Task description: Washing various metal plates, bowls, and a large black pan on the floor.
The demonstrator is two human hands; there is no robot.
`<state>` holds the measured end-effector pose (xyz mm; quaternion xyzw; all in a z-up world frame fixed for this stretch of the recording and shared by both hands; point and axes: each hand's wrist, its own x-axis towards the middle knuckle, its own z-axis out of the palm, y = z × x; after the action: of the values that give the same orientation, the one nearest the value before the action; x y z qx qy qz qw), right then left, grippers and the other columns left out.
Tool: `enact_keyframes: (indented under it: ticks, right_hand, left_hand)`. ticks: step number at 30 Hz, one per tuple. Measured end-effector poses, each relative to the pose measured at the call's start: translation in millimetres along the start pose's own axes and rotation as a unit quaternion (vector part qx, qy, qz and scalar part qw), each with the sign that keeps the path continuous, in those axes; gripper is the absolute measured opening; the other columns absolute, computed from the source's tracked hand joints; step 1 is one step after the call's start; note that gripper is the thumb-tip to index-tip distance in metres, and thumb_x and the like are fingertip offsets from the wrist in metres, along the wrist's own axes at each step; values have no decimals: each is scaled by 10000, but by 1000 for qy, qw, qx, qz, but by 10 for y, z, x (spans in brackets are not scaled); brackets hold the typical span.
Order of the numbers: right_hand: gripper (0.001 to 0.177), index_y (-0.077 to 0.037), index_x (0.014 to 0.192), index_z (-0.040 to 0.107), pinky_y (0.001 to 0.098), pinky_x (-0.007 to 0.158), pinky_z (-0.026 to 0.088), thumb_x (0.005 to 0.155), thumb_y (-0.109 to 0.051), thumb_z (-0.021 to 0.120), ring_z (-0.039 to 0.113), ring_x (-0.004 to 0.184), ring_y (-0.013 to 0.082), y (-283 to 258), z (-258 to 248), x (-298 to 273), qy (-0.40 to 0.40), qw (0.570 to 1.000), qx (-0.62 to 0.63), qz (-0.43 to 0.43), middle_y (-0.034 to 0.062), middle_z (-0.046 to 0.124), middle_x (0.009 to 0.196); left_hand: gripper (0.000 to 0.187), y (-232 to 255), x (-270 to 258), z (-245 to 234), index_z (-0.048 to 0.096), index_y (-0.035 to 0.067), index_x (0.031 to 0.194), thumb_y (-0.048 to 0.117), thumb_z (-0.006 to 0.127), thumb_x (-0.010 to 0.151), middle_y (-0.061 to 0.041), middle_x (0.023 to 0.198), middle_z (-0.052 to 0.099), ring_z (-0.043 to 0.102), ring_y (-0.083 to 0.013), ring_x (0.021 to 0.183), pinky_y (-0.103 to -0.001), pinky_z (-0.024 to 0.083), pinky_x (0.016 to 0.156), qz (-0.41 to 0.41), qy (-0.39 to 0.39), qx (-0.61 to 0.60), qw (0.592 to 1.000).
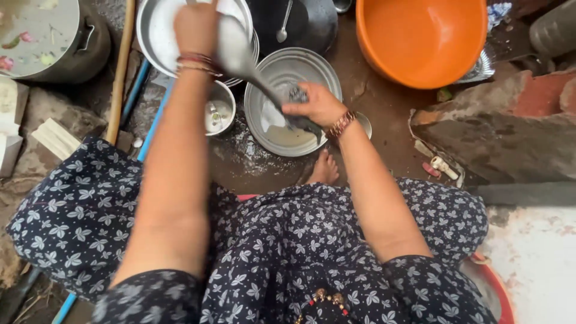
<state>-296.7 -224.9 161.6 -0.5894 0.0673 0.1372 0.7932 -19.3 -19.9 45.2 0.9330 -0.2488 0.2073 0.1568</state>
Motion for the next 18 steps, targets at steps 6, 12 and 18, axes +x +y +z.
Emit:
enact_keyframes:
  ticks: [6, 12, 18]
  right_hand:
    - [465, 29, 1228, 674, 256, 832, 587, 833, -137, 853, 686, 923, 76, -131, 232, 14, 7, 991, -124, 41, 29, 738, 1074]
    - [401, 26, 1195, 683, 251, 808, 563, 880, -169, 837, 664, 896, 70, 9, 307, 222, 9, 985, -164, -53, 35, 740, 1045]
    - [429, 20, 1175, 674, 245, 844, 548, 849, -199, 848, 657, 933, 65, 305, 476, 102, -6, 984, -174, -24, -2, 723, 1036]
  left_hand:
    - [237, -240, -166, -278, 767, 100, 929, 254, 607, 1012, -174, 734, 700, 688, -367, 618, -500, 533, 503, 23, 47, 46, 998]
    - [402, 264, -417, -454, 807, 113, 888, 397, 569, 1044, -186, 680, 691, 661, -418, 586, -535, 504, 534, -7, 10, -96, 995]
    - [754, 67, -371, -579, 744, -51, 740, 657, 602, 955, -169, 594, 626, 623, -348, 612, -499, 488, 650, -391, -41, -313, 864]
